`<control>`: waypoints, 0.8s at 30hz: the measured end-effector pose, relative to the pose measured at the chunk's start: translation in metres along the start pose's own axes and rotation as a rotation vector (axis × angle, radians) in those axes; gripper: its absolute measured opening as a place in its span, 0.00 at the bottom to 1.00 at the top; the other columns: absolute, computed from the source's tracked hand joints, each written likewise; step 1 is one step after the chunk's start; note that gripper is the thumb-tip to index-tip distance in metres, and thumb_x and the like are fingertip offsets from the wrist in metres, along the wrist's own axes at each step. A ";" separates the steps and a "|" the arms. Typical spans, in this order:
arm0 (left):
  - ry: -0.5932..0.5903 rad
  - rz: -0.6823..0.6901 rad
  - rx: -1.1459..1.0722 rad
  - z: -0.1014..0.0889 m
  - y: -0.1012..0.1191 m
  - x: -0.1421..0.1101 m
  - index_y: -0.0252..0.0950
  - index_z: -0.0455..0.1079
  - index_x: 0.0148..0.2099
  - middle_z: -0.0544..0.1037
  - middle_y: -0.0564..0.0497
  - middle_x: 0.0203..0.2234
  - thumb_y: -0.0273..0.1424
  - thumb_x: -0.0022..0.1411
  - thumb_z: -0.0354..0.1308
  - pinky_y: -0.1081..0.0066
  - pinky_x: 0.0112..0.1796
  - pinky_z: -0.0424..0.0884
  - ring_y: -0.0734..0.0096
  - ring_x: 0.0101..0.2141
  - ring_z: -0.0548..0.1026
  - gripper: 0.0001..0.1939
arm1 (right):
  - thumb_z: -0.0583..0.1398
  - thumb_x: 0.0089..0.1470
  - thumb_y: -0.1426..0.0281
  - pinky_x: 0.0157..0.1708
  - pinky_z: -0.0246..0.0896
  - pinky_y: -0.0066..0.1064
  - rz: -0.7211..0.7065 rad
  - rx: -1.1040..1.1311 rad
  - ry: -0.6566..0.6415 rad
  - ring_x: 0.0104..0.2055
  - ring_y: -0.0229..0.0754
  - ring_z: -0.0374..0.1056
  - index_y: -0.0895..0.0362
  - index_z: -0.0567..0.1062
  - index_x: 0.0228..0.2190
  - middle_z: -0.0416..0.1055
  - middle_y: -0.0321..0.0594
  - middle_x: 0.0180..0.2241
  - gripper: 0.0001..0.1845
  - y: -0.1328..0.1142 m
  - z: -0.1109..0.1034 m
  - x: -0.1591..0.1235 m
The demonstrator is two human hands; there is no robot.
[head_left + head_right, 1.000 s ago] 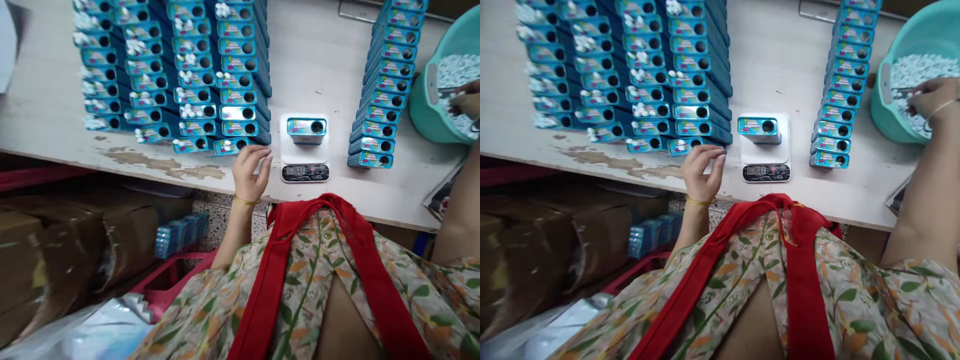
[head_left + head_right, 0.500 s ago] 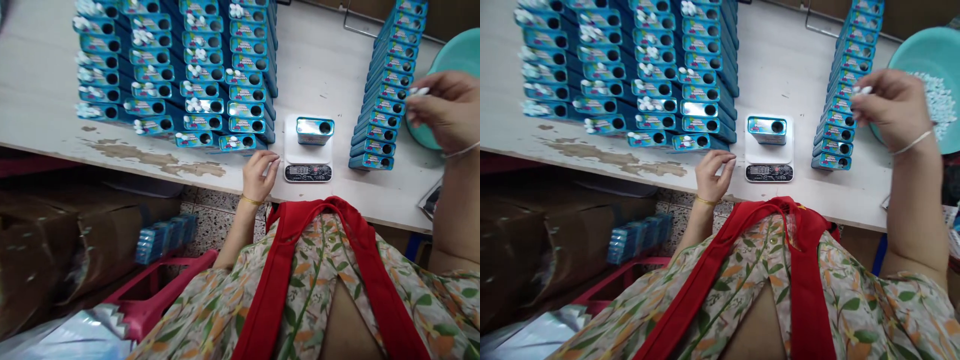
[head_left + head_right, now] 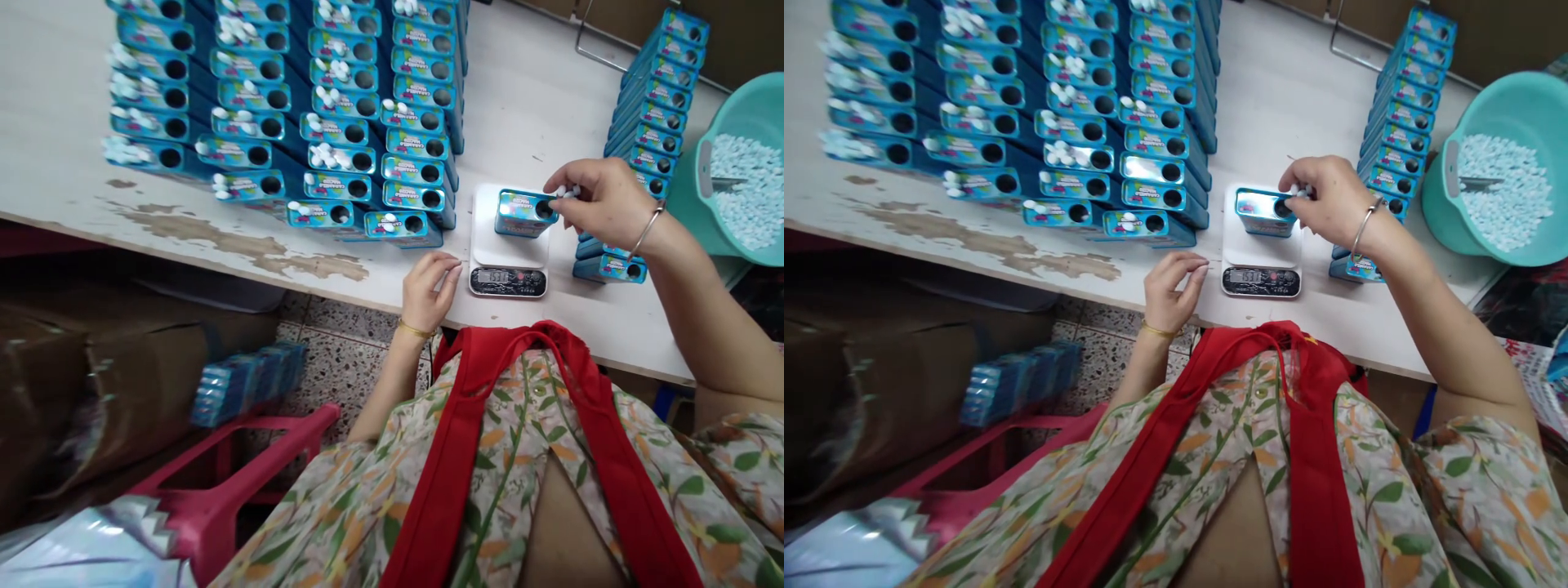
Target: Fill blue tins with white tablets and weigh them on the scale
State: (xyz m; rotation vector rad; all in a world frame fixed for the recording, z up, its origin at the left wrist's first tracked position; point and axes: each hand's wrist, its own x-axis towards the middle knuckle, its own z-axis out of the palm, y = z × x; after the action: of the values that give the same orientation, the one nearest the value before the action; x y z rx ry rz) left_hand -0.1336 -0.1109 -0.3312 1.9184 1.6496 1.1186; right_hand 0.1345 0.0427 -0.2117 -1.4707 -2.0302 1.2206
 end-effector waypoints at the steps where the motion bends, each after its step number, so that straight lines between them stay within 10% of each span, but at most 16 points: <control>1: -0.002 -0.002 0.003 0.001 0.000 0.001 0.38 0.76 0.41 0.81 0.46 0.38 0.40 0.75 0.51 0.65 0.45 0.77 0.66 0.42 0.79 0.16 | 0.72 0.50 0.72 0.35 0.75 0.39 0.005 0.019 -0.002 0.28 0.43 0.74 0.53 0.81 0.35 0.68 0.31 0.19 0.09 -0.004 -0.001 -0.001; 10: -0.015 -0.015 0.008 0.000 -0.006 0.002 0.39 0.76 0.41 0.81 0.46 0.38 0.40 0.75 0.51 0.63 0.46 0.77 0.65 0.42 0.78 0.16 | 0.73 0.48 0.67 0.19 0.53 0.28 0.107 0.528 0.132 0.22 0.35 0.63 0.54 0.83 0.34 0.71 0.36 0.24 0.09 -0.031 -0.024 -0.060; 24: -0.106 0.150 0.099 -0.007 0.016 0.064 0.40 0.73 0.49 0.78 0.47 0.44 0.45 0.77 0.46 0.58 0.50 0.75 0.63 0.48 0.77 0.19 | 0.77 0.41 0.58 0.17 0.51 0.23 0.541 0.876 0.151 0.21 0.31 0.61 0.55 0.82 0.36 0.70 0.35 0.25 0.21 0.052 0.020 -0.170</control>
State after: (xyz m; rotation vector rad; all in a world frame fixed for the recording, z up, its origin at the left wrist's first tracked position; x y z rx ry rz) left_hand -0.1287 -0.0556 -0.2950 2.1561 1.5522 0.9869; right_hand 0.2189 -0.1134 -0.2316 -1.5677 -0.7786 1.8012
